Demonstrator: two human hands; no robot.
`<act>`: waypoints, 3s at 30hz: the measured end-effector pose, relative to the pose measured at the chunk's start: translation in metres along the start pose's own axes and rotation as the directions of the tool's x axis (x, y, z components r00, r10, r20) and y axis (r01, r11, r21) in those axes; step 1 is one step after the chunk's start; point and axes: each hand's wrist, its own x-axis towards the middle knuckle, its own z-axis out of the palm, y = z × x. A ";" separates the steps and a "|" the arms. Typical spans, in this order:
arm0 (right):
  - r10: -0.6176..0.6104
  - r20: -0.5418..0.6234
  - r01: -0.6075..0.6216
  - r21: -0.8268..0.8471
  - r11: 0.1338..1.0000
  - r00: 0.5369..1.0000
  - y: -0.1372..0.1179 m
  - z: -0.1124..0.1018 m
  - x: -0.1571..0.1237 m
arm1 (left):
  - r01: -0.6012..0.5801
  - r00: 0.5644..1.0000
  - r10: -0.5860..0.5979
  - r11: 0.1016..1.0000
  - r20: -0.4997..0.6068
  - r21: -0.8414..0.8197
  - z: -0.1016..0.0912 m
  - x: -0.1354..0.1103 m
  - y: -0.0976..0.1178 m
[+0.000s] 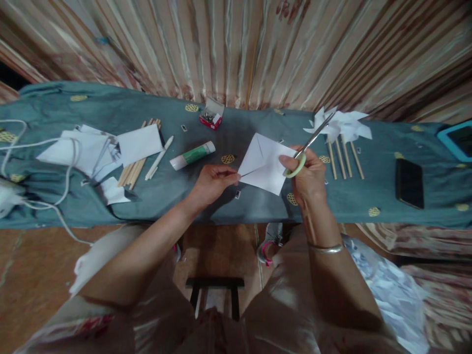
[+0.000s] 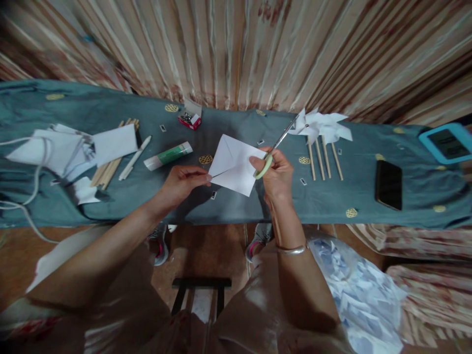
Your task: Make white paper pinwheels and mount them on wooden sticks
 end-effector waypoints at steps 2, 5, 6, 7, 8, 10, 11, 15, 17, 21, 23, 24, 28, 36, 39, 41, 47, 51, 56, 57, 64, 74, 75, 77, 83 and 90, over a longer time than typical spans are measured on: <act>-0.012 -0.011 0.012 0.000 1.000 1.000 0.000 -0.001 0.001 | -0.006 1.000 0.006 1.000 -0.009 -0.010 -0.001 0.000 0.000; -0.018 -0.017 0.018 -0.002 1.000 1.000 0.001 -0.004 0.004 | -0.020 1.000 0.019 0.999 -0.021 -0.032 -0.004 0.001 0.000; -0.020 -0.021 0.020 0.001 1.000 1.000 0.001 -0.005 0.005 | -0.023 0.999 0.022 0.999 -0.025 -0.039 -0.004 0.001 0.000; -0.021 -0.030 0.021 0.012 1.000 0.999 0.000 -0.005 0.006 | -0.026 0.999 0.024 0.999 -0.033 -0.046 -0.005 0.001 -0.001; -0.019 -0.043 0.020 0.029 0.999 0.999 0.000 -0.006 0.007 | -0.029 0.999 0.026 0.998 -0.046 -0.055 -0.005 0.001 -0.001; -0.008 -0.068 0.013 0.068 0.998 0.998 0.000 -0.006 0.008 | -0.024 0.997 0.016 0.994 -0.074 -0.105 -0.004 0.000 -0.002; 0.001 -0.077 0.006 0.086 0.996 0.997 0.000 -0.005 0.008 | -0.009 0.997 -0.003 0.989 -0.077 -0.151 -0.002 -0.002 -0.003; 0.048 -0.087 -0.039 0.101 0.994 0.995 0.001 0.006 0.003 | 0.099 0.995 -0.088 0.935 0.048 -0.342 0.011 -0.007 -0.009; 0.083 -0.076 -0.075 0.105 0.992 0.994 0.003 0.014 -0.001 | 0.123 0.991 -0.090 0.917 0.104 -0.379 0.018 -0.009 -0.012; 0.110 -0.021 -0.106 0.123 0.987 0.994 0.007 0.027 -0.007 | 0.156 0.986 -0.112 0.880 0.124 -0.448 0.026 -0.009 -0.013; 0.110 0.008 -0.110 0.132 0.985 0.994 0.008 0.032 -0.008 | 0.156 0.987 -0.122 0.855 0.100 -0.494 0.027 -0.008 -0.011; 0.113 0.022 -0.114 0.133 0.984 0.993 0.009 0.035 -0.008 | 0.150 0.989 -0.127 0.844 0.080 -0.515 0.026 -0.007 -0.009; 0.125 0.070 -0.131 0.089 0.987 0.990 0.008 0.042 -0.011 | 0.129 0.988 -0.151 0.821 0.006 -0.556 0.021 -0.004 -0.002; 0.224 0.368 -0.205 -0.091 0.975 0.902 -0.003 0.043 -0.038 | 0.081 0.978 -0.177 0.816 -0.114 -0.572 -0.010 0.006 0.019; 0.301 0.537 -0.265 -0.144 0.953 0.788 -0.003 0.042 -0.051 | 0.081 0.970 -0.202 0.798 -0.139 -0.597 -0.020 0.008 0.027; 0.339 0.603 -0.282 -0.191 0.940 0.722 -0.002 0.042 -0.056 | 0.091 0.962 -0.225 0.801 -0.158 -0.591 -0.024 0.008 0.031; 0.422 0.665 -0.293 -0.303 0.907 0.616 -0.004 0.043 -0.059 | 0.107 0.955 -0.245 0.806 -0.165 -0.582 -0.026 0.007 0.031; 0.423 0.669 -0.290 -0.308 0.906 0.611 -0.004 0.043 -0.060 | 0.105 0.954 -0.252 0.790 -0.162 -0.605 -0.026 0.006 0.029; 0.403 0.677 -0.265 -0.303 0.915 0.617 -0.003 0.041 -0.060 | 0.116 0.954 -0.256 0.799 -0.159 -0.590 -0.025 0.004 0.031; 0.402 0.678 -0.264 -0.303 0.915 0.615 -0.003 0.041 -0.059 | 0.114 0.953 -0.254 0.803 -0.163 -0.585 -0.024 0.004 0.032; 0.399 0.667 -0.270 -0.294 0.917 0.628 -0.005 0.044 -0.060 | 0.110 0.953 -0.253 0.800 -0.165 -0.589 -0.023 0.003 0.030; 0.425 0.670 -0.313 -0.289 0.905 0.609 -0.003 0.042 -0.060 | 0.096 0.959 -0.231 0.810 -0.164 -0.579 -0.025 0.004 0.026; 0.424 0.669 -0.310 -0.291 0.905 0.610 -0.003 0.042 -0.060 | 0.093 0.962 -0.224 0.809 -0.158 -0.581 -0.026 0.004 0.025; 0.419 0.668 -0.301 -0.292 0.908 0.615 -0.002 0.042 -0.060 | 0.089 0.963 -0.220 0.803 -0.155 -0.589 -0.026 0.005 0.025; 0.418 0.685 -0.277 -0.313 0.908 0.597 0.000 0.040 -0.058 | 0.104 0.955 -0.258 0.755 -0.147 -0.647 -0.025 0.003 0.031; 0.420 0.670 -0.276 -0.317 0.907 0.612 0.003 0.040 -0.059 | 0.112 0.957 -0.257 0.760 -0.138 -0.640 -0.025 0.001 0.035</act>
